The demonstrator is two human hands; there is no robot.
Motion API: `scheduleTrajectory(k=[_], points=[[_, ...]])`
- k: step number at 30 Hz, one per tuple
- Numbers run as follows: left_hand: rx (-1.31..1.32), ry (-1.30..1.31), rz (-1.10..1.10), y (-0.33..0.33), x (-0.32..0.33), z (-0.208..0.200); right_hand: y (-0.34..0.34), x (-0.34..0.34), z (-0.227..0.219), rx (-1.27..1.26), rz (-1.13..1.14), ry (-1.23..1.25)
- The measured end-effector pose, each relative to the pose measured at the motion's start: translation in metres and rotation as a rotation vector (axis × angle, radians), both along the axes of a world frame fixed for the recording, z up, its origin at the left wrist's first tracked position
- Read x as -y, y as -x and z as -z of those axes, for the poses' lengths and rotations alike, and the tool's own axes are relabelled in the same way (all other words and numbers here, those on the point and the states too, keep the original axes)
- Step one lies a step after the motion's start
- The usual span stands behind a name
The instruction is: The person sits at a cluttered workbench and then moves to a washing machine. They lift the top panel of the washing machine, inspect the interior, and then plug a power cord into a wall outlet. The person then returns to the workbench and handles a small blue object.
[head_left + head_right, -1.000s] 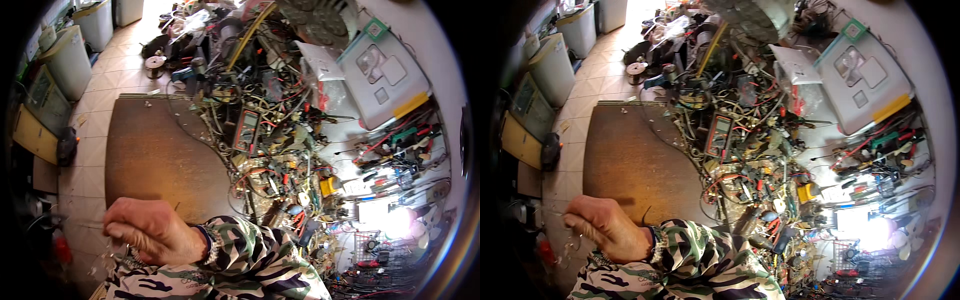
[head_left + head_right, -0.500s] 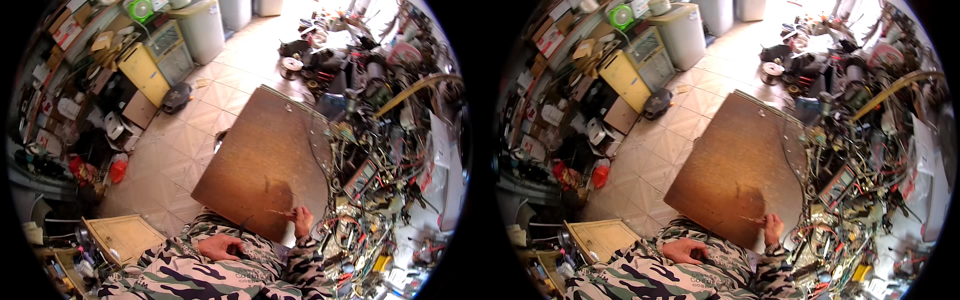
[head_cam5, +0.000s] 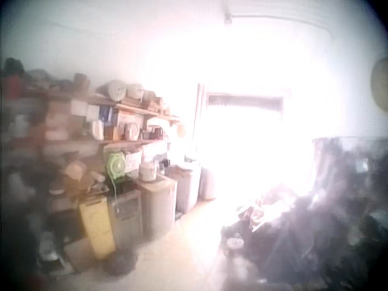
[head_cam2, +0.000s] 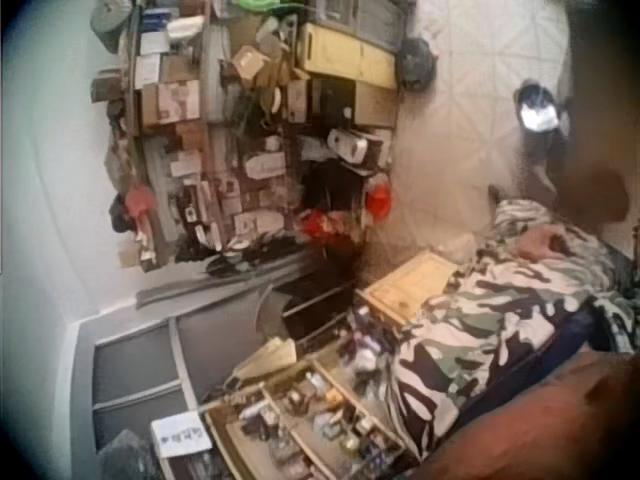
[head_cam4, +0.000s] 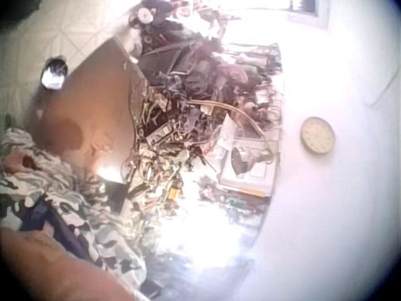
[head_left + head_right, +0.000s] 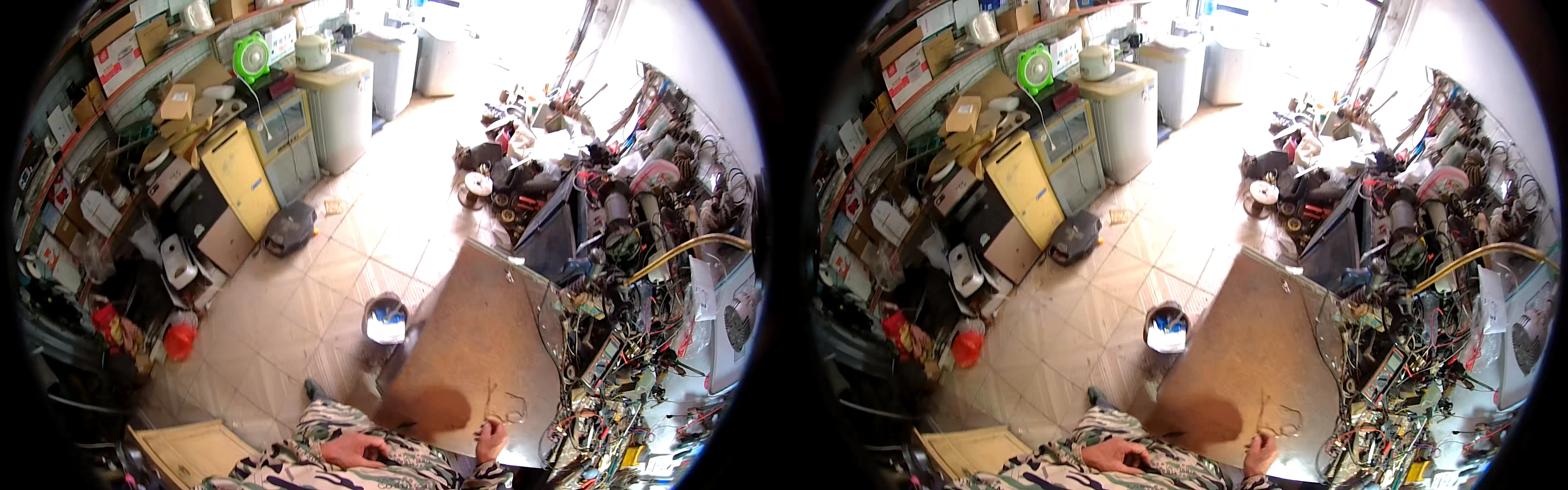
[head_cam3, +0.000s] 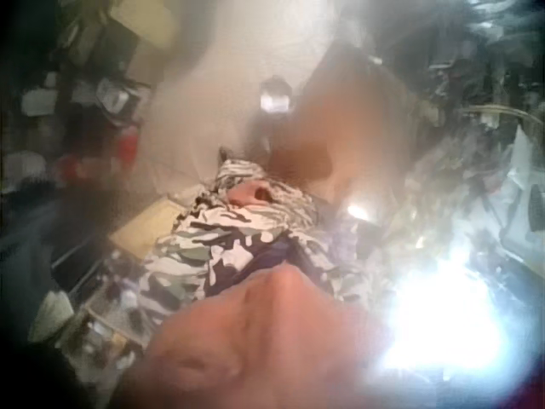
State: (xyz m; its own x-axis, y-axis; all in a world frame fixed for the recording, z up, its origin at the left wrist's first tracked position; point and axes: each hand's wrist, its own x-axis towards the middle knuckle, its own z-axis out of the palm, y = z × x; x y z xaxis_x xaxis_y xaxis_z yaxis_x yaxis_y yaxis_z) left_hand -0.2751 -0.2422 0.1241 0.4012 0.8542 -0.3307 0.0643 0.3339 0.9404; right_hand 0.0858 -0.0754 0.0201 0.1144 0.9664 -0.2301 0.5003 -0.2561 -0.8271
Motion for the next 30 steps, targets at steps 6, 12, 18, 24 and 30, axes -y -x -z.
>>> scheduleTrajectory(k=[6,12,18,24,30], points=[[-0.087,0.016,0.050,0.139,0.049,-0.002,0.190,0.052,-0.008,-0.113,-0.521,0.266],[0.018,0.121,-0.117,0.238,0.059,-0.036,0.301,0.035,-0.034,0.248,-0.776,0.344],[0.079,0.186,-0.144,0.312,0.015,-0.045,0.318,0.011,-0.014,0.347,-0.801,0.462],[0.215,0.318,-0.334,0.407,-0.065,0.028,0.342,-0.035,0.035,0.335,-0.669,0.707],[-0.572,0.493,-0.520,0.534,-0.118,0.174,0.398,-0.162,0.081,0.400,-0.533,0.737]])
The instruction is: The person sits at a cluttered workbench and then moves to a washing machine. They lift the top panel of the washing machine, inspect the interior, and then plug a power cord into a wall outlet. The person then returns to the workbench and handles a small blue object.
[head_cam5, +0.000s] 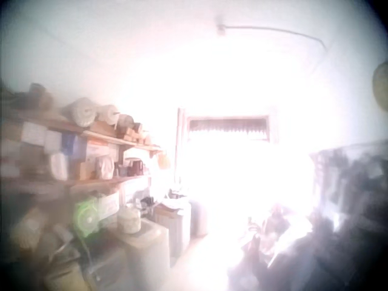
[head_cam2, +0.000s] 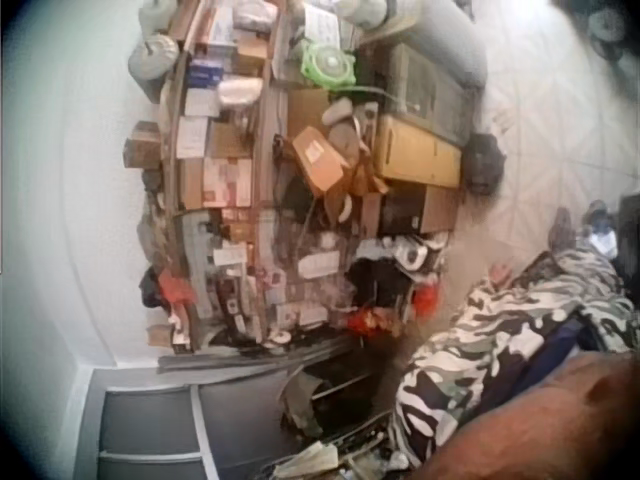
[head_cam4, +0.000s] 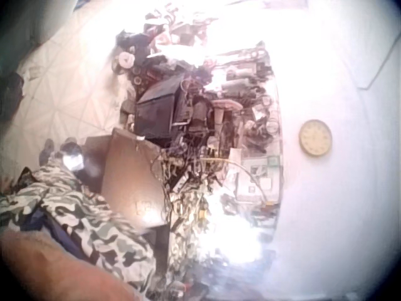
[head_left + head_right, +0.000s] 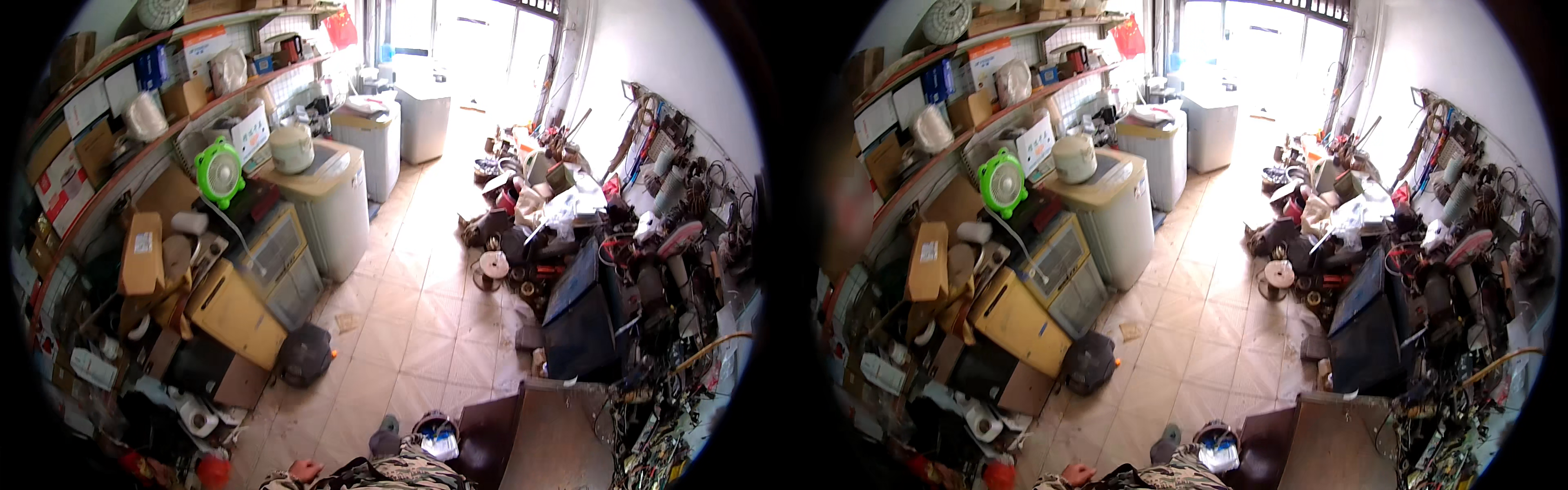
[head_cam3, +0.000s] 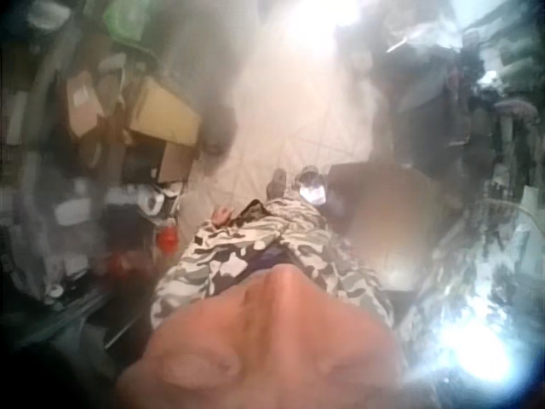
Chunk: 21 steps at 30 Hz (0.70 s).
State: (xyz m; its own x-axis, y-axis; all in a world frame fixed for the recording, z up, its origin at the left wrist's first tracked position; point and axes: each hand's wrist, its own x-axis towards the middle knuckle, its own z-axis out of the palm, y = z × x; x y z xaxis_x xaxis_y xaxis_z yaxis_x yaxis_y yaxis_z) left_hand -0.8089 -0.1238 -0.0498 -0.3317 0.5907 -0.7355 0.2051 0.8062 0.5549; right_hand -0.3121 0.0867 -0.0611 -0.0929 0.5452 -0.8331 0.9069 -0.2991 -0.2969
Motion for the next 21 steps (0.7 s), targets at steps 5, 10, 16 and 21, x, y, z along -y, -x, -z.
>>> scheduleTrajectory(k=[5,10,16,21], points=[[0.025,0.205,-0.145,0.076,-0.044,0.056,0.052,-0.171,0.065,-0.067,-0.071,-0.334],[0.052,0.186,-0.236,0.127,-0.175,0.034,0.185,-0.366,-0.006,-0.235,-0.081,-0.445],[0.105,0.182,-0.224,0.183,-0.344,0.056,0.289,-0.492,0.009,-0.341,-0.100,-0.382],[0.094,0.173,-0.178,0.262,-0.490,0.063,0.298,-0.564,0.056,-0.166,-0.072,-0.157]])
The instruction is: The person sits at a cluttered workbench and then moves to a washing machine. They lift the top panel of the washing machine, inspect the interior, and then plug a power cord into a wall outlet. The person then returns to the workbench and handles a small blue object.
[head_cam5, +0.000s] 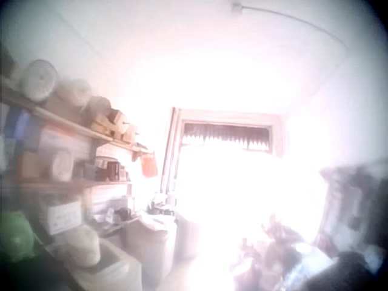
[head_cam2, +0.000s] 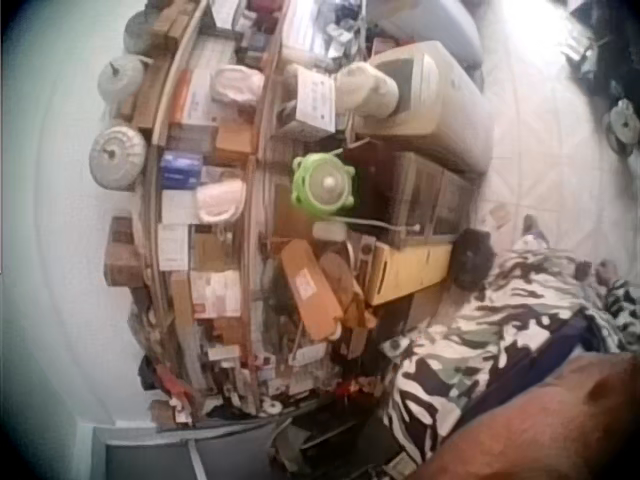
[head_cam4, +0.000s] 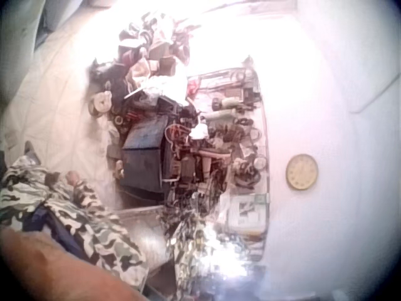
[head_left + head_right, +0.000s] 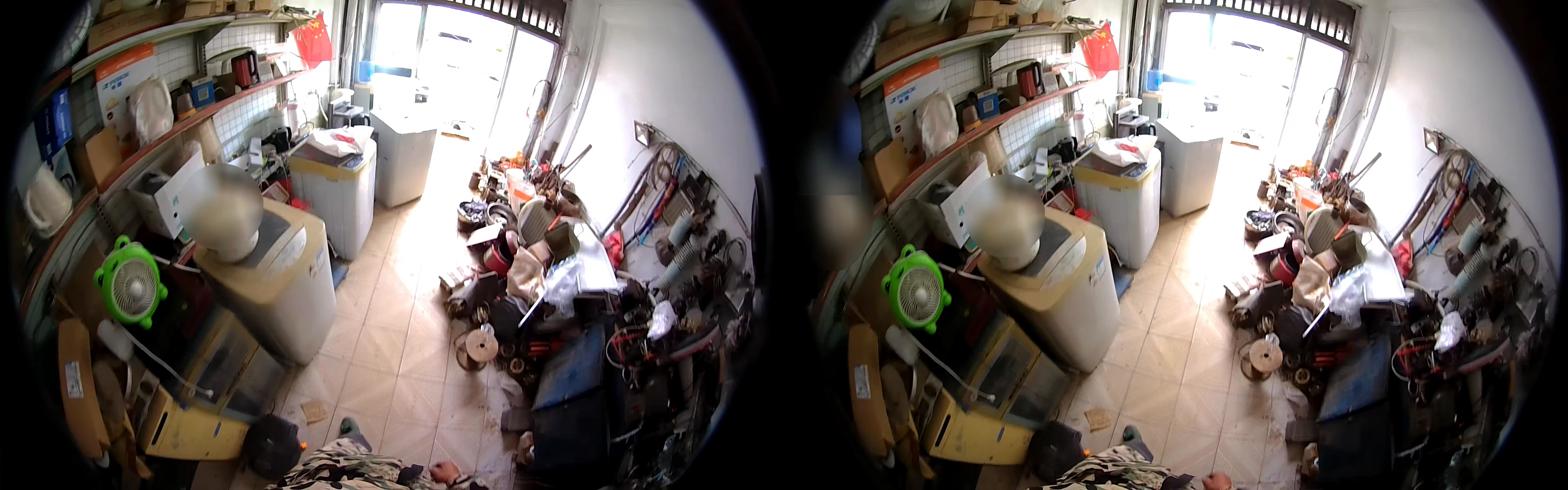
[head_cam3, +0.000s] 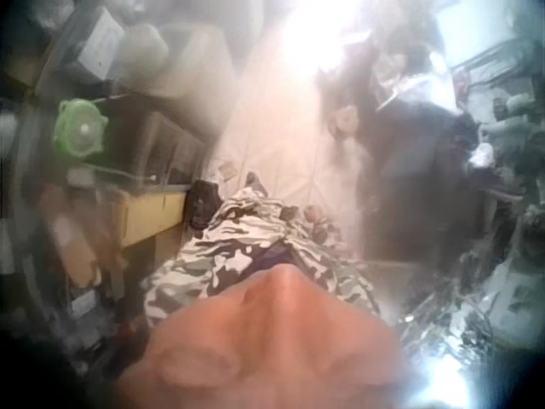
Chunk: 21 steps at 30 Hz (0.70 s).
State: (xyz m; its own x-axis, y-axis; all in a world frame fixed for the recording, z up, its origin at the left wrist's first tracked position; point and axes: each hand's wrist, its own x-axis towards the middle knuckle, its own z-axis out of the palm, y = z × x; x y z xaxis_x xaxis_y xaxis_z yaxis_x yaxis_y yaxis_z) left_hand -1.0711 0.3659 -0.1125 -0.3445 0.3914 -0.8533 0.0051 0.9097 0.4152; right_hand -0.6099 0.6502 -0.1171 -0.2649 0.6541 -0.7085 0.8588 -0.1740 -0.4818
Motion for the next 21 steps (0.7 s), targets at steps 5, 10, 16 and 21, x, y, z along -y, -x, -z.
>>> scheduleTrajectory(k=[5,10,16,21], points=[[-0.134,-0.153,0.086,0.112,-0.140,0.033,0.010,-0.070,-0.021,0.066,0.227,0.059],[-0.197,-0.219,0.109,0.200,-0.363,-0.001,0.049,-0.165,-0.050,0.088,0.354,0.101],[-0.082,-0.243,-0.098,0.211,-0.533,0.008,0.101,-0.316,-0.033,0.072,0.341,0.165],[0.061,-0.065,0.056,0.188,-0.596,0.046,0.116,-0.493,-0.033,0.051,0.332,0.137]])
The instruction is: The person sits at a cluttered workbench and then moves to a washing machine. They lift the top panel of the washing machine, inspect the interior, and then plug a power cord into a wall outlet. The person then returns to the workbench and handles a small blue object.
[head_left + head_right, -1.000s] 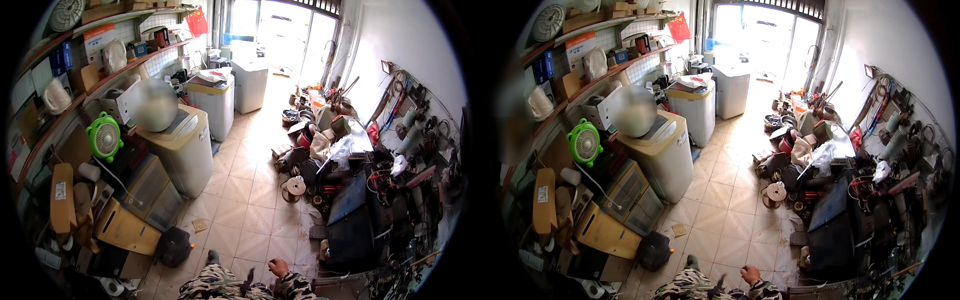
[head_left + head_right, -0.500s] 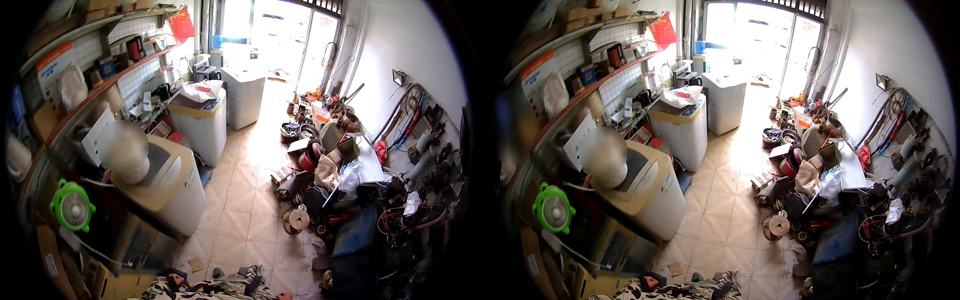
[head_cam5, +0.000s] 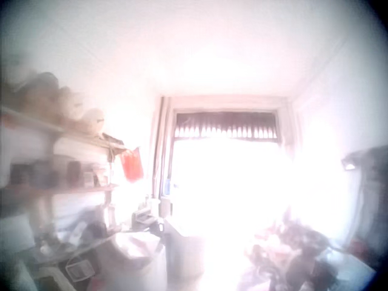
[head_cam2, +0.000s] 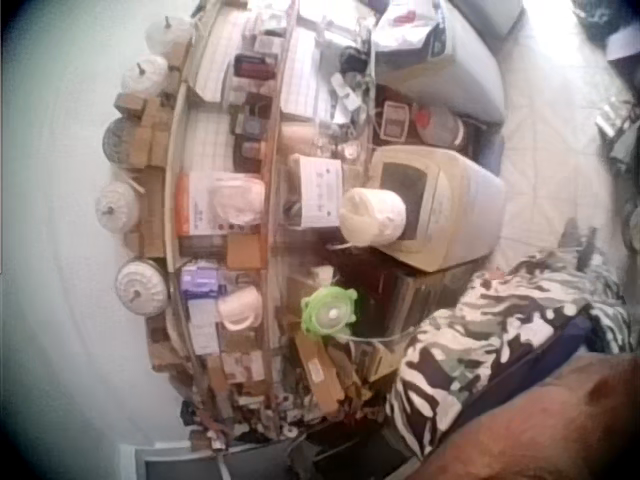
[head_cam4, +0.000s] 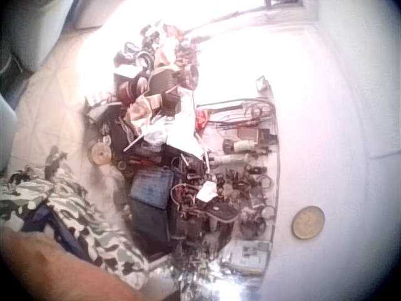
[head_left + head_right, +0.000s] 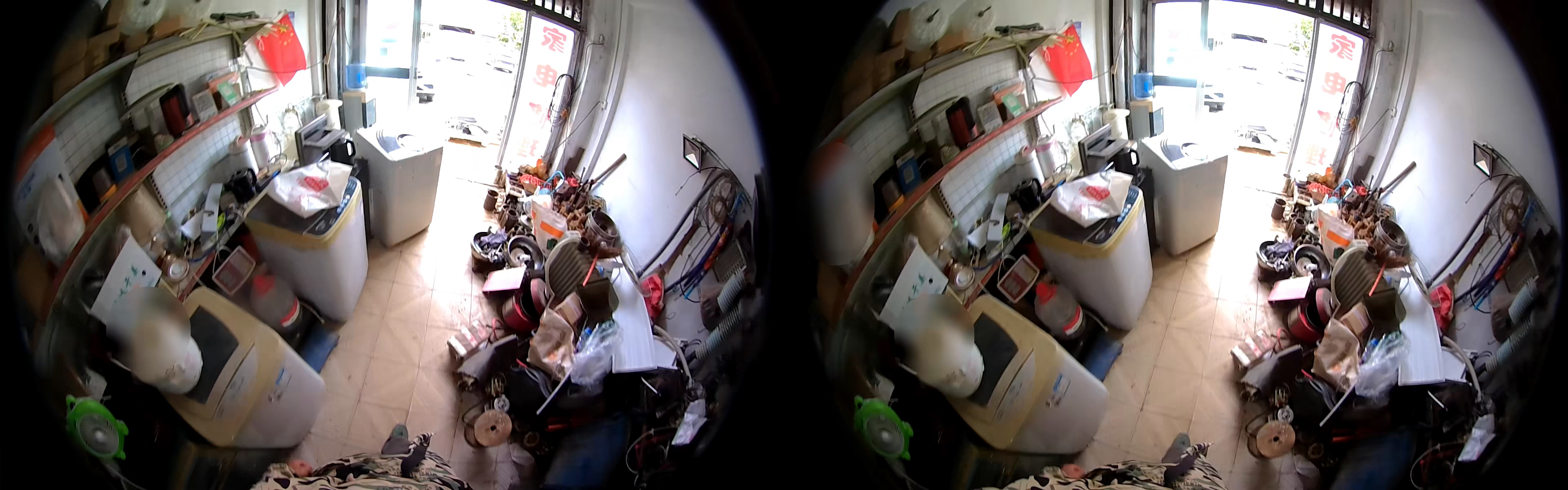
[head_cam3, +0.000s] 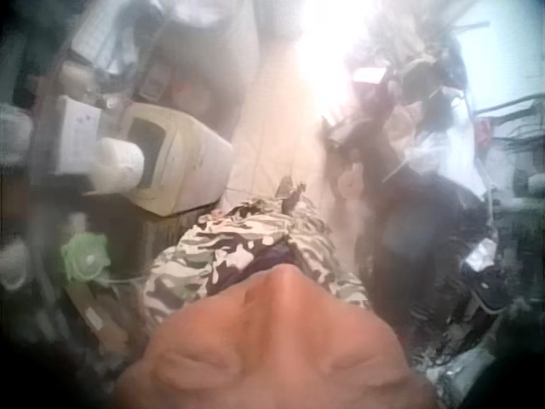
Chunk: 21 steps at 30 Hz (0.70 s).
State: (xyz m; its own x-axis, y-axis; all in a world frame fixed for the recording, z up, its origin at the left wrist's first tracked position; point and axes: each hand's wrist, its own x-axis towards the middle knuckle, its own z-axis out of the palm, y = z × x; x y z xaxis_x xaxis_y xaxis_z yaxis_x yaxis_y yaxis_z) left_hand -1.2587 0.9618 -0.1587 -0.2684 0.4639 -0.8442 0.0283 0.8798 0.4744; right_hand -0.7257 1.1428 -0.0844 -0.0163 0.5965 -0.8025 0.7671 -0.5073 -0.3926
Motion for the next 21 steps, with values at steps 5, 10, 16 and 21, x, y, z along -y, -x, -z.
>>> scheduleTrajectory(k=[5,10,16,21], points=[[-0.031,0.021,-0.042,0.003,-0.119,-0.031,-0.009,-0.231,0.041,-0.200,0.177,-0.091],[-0.033,0.002,-0.167,0.027,-0.235,-0.039,0.093,-0.453,-0.030,-0.282,0.228,-0.359],[-0.083,0.035,-0.091,0.100,-0.396,-0.048,0.173,-0.564,0.036,-0.303,0.058,-0.295],[0.002,-0.098,0.104,0.136,-0.600,0.010,0.040,-0.574,0.144,0.115,-0.330,-0.334]])
